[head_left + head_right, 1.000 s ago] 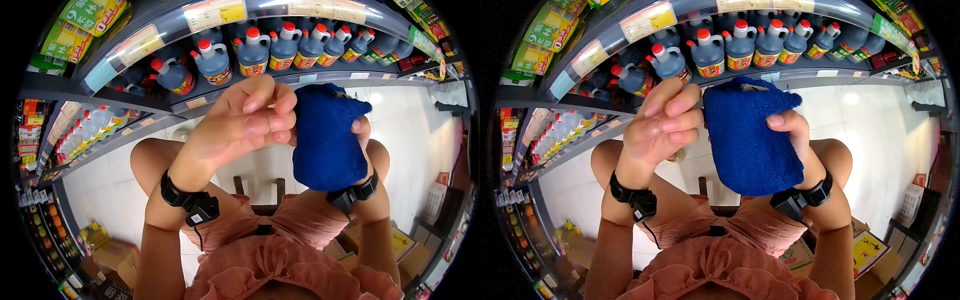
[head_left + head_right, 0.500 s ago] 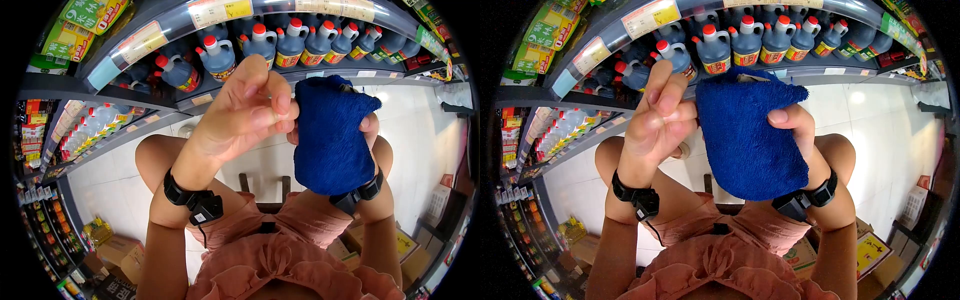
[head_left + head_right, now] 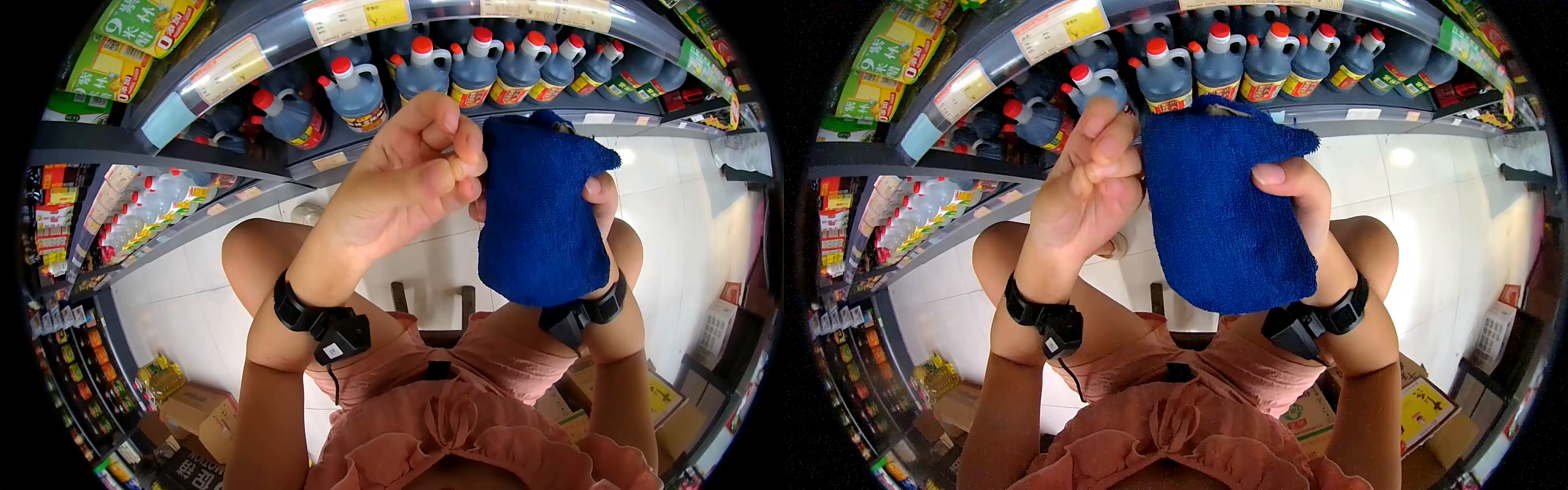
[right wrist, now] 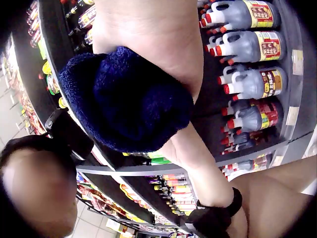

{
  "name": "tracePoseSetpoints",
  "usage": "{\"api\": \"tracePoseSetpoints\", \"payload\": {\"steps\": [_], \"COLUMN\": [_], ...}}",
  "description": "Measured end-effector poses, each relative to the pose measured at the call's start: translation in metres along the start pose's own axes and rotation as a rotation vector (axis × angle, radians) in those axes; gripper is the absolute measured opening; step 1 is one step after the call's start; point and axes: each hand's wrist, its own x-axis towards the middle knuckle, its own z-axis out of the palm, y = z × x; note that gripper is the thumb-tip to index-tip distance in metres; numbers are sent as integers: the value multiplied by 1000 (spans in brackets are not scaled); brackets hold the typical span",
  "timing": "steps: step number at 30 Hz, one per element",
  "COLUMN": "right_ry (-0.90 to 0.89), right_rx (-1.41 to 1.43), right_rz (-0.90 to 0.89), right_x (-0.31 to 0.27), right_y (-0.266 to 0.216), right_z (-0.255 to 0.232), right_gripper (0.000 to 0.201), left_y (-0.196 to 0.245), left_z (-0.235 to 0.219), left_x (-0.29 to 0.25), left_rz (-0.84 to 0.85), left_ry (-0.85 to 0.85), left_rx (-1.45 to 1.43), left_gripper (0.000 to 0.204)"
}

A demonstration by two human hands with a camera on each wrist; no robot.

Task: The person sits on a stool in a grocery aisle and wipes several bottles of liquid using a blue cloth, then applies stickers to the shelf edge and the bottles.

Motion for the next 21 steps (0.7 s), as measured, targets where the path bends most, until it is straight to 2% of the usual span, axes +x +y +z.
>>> {"api": "tracePoseSetpoints", "payload": {"steps": [5, 11, 13, 17, 19, 20, 21], "right_ry": [-3, -31, -41, -50, -62, -44, -27], "right_rx": [9, 21, 48, 45, 52, 40, 29], "right_rz": [-11, -29, -36, -78, -67, -56, -44], "right_x": [-1, -3, -3, -3, -4, -5, -6], "right_y": [0, -1, -1, -1, -2, -3, -3], "right_z": [1, -4, -5, -7, -7, -5, -4], "right_gripper": [86, 86, 86, 86, 86, 86, 86], "left_y": [-2, -4, -4, 1, 0, -2, -5], "left_z": [-3, -5, -2, 3, 8, 7, 5], "left_x": [4, 3, 3, 6, 6, 6, 5], "left_rz": [8, 36, 37, -4, -23, -24, 4], "left_ry": [-77, -115, -85, -43, 2, 1, 29], "left_rx": [-30, -1, 22, -14, -197, -197, -75], "left_gripper": [30, 16, 10, 12, 17, 17, 19]}}
